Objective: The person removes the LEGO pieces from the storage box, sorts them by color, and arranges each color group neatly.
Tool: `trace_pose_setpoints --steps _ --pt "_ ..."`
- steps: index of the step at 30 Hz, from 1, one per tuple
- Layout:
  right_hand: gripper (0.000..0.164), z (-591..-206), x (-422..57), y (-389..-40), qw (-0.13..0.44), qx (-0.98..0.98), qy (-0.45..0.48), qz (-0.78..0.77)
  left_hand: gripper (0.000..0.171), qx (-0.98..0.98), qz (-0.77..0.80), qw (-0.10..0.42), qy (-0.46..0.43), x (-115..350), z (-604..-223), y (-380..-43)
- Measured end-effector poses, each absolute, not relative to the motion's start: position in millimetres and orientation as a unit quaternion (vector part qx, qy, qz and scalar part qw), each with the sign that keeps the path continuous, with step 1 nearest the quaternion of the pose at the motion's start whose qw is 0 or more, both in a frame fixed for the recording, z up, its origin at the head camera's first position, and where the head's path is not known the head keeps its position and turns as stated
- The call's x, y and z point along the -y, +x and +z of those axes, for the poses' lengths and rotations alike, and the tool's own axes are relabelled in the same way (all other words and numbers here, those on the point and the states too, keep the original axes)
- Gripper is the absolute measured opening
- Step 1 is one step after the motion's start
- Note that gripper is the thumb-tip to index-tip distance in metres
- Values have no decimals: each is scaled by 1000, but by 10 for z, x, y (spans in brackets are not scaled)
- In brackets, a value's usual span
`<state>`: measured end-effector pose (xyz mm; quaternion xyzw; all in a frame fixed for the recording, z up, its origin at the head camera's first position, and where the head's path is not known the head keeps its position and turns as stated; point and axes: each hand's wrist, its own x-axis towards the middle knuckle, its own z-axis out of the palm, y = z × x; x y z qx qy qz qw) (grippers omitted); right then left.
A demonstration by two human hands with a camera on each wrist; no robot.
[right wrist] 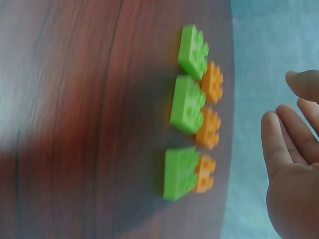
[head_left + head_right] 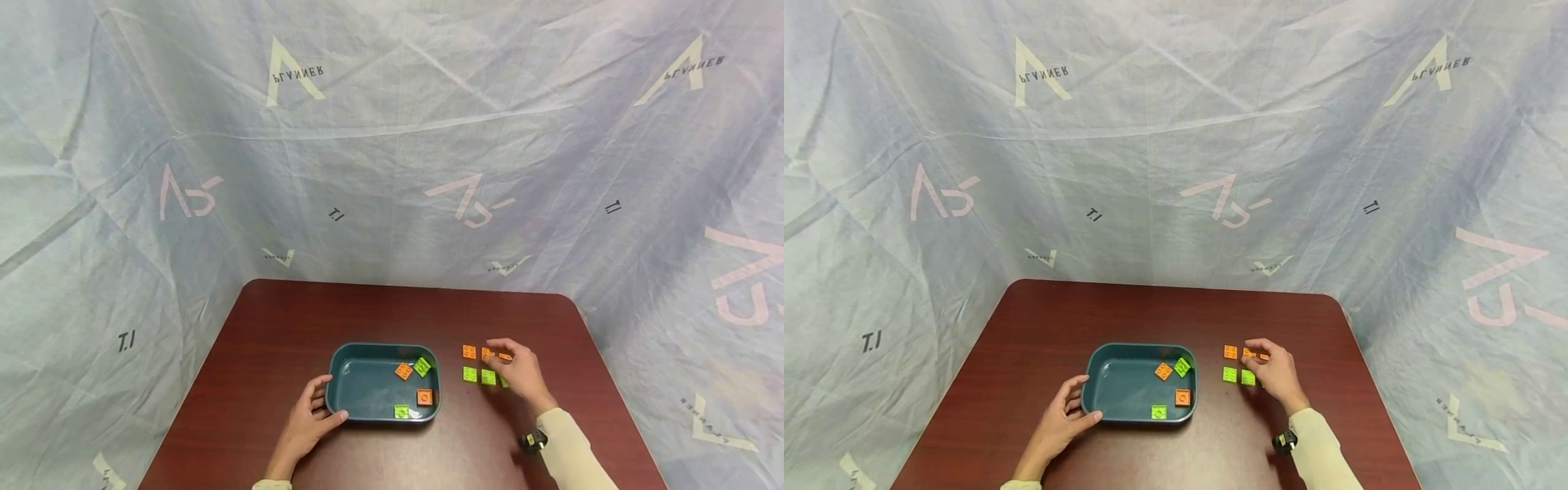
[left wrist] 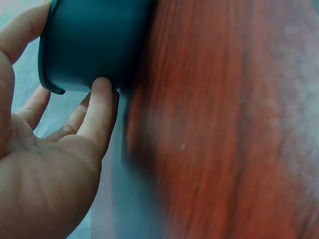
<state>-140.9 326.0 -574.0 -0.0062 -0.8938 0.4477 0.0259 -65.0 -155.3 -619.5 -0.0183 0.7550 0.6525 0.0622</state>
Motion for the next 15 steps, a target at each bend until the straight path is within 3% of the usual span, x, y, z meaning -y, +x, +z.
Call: trace_pose_setpoints --steps 15 --pt "37 -5522 -2785 -1379 1 856 97 508 87 -756 652 55 -12 1548 -6211 -648"
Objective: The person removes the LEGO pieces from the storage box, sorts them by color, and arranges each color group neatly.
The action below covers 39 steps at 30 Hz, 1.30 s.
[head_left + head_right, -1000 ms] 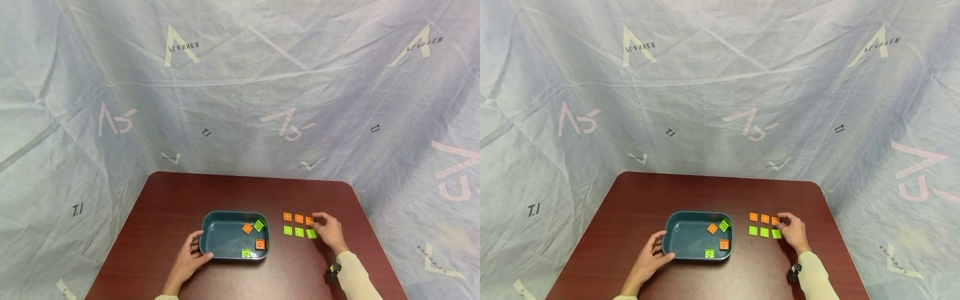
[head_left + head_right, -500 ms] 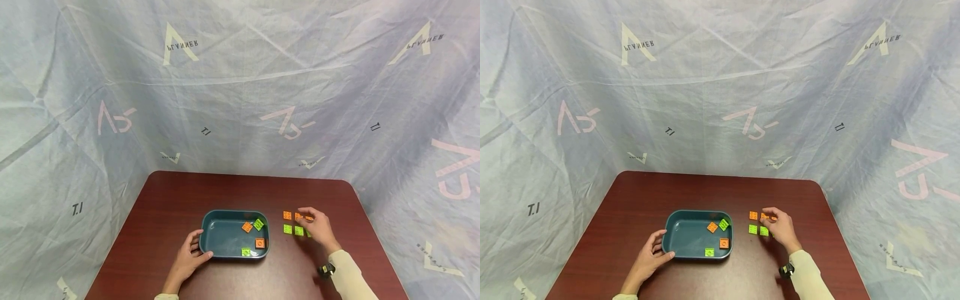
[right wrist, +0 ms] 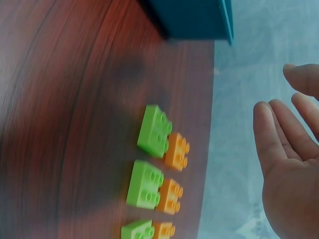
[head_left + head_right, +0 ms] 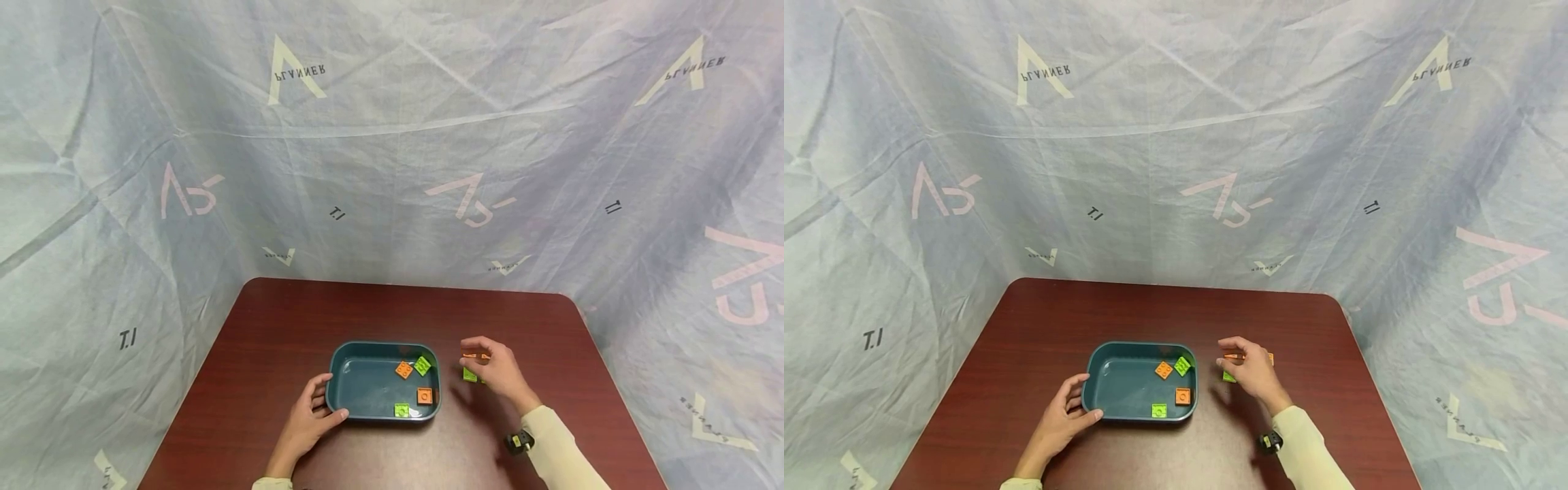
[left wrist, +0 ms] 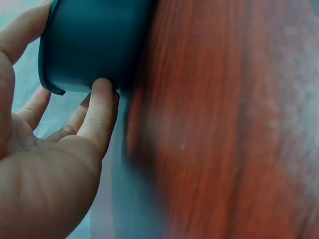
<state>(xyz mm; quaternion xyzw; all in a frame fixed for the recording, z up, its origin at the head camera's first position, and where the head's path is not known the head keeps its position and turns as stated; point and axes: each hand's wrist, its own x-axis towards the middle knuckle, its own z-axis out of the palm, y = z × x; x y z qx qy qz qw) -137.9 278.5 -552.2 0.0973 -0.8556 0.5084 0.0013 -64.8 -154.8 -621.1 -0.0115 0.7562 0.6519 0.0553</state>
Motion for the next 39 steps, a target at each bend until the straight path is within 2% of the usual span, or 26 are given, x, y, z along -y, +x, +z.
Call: trace_pose_setpoints --steps 7,23,39 --pt "36 -5512 -2566 -1397 -28 851 141 506 87 -758 649 62 -16 1553 -6202 -652" --pt "31 -5501 -2123 -1467 -146 832 249 474 83 -759 647 67 -22 1549 -6176 -642" --pt "35 -5573 -1756 -1490 -194 836 328 395 85 -756 651 66 -17 1548 -6182 -642"
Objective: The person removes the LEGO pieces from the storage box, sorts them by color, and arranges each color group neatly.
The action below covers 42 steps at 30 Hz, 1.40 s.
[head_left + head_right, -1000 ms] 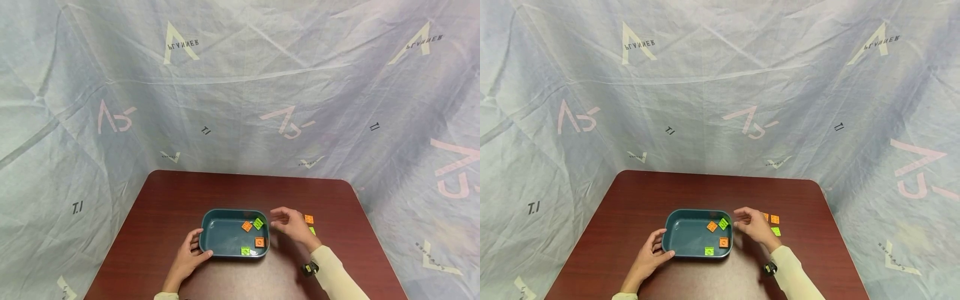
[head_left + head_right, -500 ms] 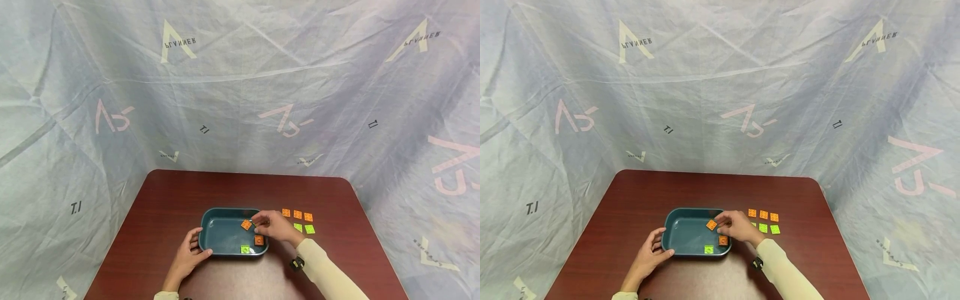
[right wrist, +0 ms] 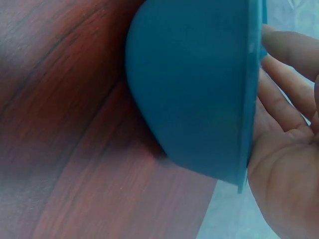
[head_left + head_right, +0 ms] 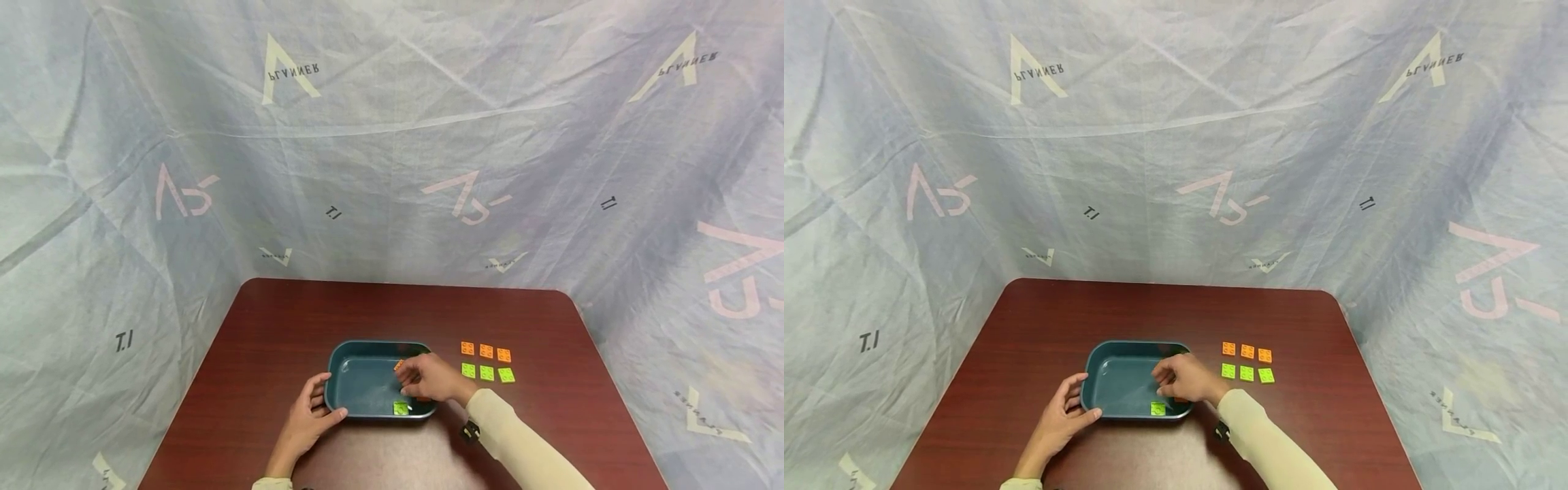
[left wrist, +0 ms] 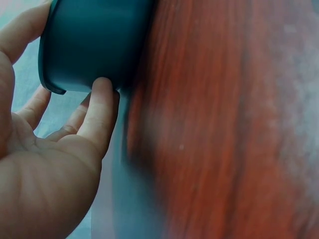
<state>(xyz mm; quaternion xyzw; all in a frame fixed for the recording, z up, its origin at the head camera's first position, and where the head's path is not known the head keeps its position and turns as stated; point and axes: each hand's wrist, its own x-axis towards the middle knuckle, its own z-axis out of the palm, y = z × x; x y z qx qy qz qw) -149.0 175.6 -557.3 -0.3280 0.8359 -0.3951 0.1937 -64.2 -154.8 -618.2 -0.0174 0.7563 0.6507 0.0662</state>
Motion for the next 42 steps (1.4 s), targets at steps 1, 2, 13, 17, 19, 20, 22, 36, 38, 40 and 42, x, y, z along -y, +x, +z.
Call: trace_pose_setpoints --steps 1,2,13,17,19,20,22,36,38,40,42 --pt "34 -5574 -1735 -1492 195 -837 -333 -388 84 -757 650 64 -17 1549 -6182 -643" --pt "33 -5581 -1715 -1496 196 -838 -338 -380 84 -757 650 63 -17 1550 -6183 -644" --pt "23 -5662 -1549 -1480 238 -840 -366 -322 85 -755 653 63 -16 1546 -6202 -644" --pt "22 -5676 -1528 -1499 235 -848 -376 -290 85 -752 656 63 -15 1551 -6212 -649" --pt "22 -5682 -1523 -1505 236 -848 -380 -283 85 -750 658 62 -14 1553 -6212 -651" --pt "22 -5680 -1519 -1505 236 -849 -381 -281 84 -749 659 61 -14 1555 -6213 -653" --pt "21 -5688 -1516 -1503 235 -850 -382 -276 85 -749 659 61 -14 1557 -6215 -654" --pt "16 -5675 -1517 -1504 238 -857 -368 -270 86 -750 659 63 -13 1554 -6209 -642" --pt "16 -5682 -1520 -1507 246 -854 -361 -283 85 -749 659 63 -14 1555 -6210 -643" --pt "17 -5687 -1523 -1509 252 -850 -358 -292 85 -748 660 64 -14 1556 -6210 -643" --pt "18 -5692 -1526 -1511 255 -848 -357 -296 85 -748 661 64 -14 1556 -6208 -642"
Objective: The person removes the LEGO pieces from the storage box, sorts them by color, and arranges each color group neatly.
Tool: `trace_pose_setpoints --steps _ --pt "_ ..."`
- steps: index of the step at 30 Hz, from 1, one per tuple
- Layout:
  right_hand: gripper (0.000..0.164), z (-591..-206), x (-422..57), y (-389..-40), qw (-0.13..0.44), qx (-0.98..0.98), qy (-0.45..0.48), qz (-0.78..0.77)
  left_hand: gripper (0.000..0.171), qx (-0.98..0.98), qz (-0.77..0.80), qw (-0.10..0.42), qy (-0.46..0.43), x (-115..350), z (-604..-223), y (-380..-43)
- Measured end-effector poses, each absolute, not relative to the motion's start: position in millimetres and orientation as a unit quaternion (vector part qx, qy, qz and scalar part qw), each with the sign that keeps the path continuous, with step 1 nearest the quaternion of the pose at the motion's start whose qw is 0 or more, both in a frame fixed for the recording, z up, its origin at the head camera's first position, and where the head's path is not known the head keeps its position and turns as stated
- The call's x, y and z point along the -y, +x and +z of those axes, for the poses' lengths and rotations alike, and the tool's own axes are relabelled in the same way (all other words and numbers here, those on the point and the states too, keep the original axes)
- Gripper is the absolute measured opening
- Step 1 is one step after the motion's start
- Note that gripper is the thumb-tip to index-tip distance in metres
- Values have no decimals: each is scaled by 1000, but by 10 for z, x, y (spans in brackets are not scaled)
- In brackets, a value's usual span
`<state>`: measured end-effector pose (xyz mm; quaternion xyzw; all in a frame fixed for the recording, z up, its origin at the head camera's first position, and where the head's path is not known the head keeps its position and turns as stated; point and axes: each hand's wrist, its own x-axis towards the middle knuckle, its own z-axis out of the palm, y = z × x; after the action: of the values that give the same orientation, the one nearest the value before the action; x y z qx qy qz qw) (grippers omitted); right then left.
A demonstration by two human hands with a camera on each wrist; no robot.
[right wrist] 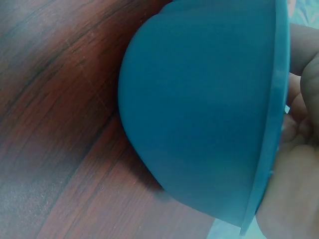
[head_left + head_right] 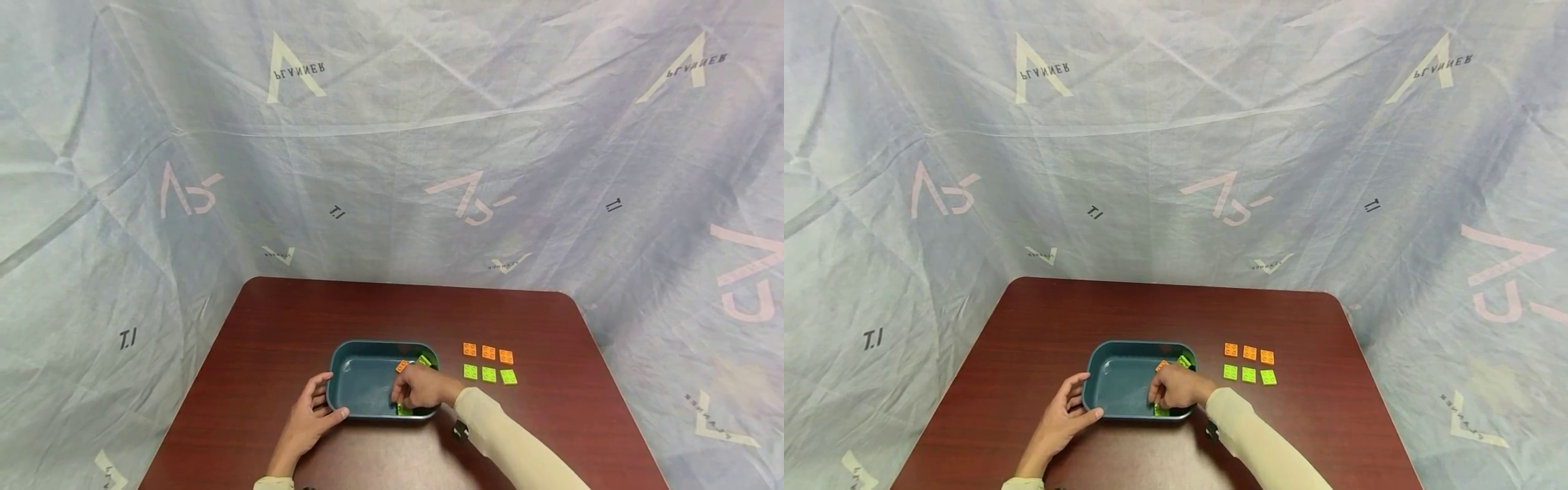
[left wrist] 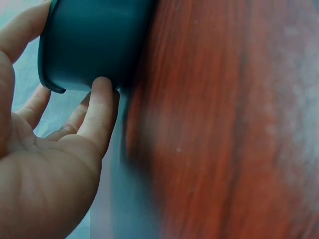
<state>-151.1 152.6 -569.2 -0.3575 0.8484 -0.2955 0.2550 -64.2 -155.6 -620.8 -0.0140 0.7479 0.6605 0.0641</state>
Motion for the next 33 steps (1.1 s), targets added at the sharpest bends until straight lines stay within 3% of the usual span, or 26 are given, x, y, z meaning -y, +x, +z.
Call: trace_pose_setpoints --steps 14,25,33 --pt "20 -5685 -1521 -1512 261 -852 -336 -305 85 -749 660 61 -14 1555 -6215 -652" --pt "23 -5638 -1622 -1576 240 -820 -326 -403 85 -754 654 59 -12 1549 -6209 -656" --pt "28 -5592 -1701 -1560 255 -807 -272 -457 85 -756 651 60 -14 1551 -6202 -647"
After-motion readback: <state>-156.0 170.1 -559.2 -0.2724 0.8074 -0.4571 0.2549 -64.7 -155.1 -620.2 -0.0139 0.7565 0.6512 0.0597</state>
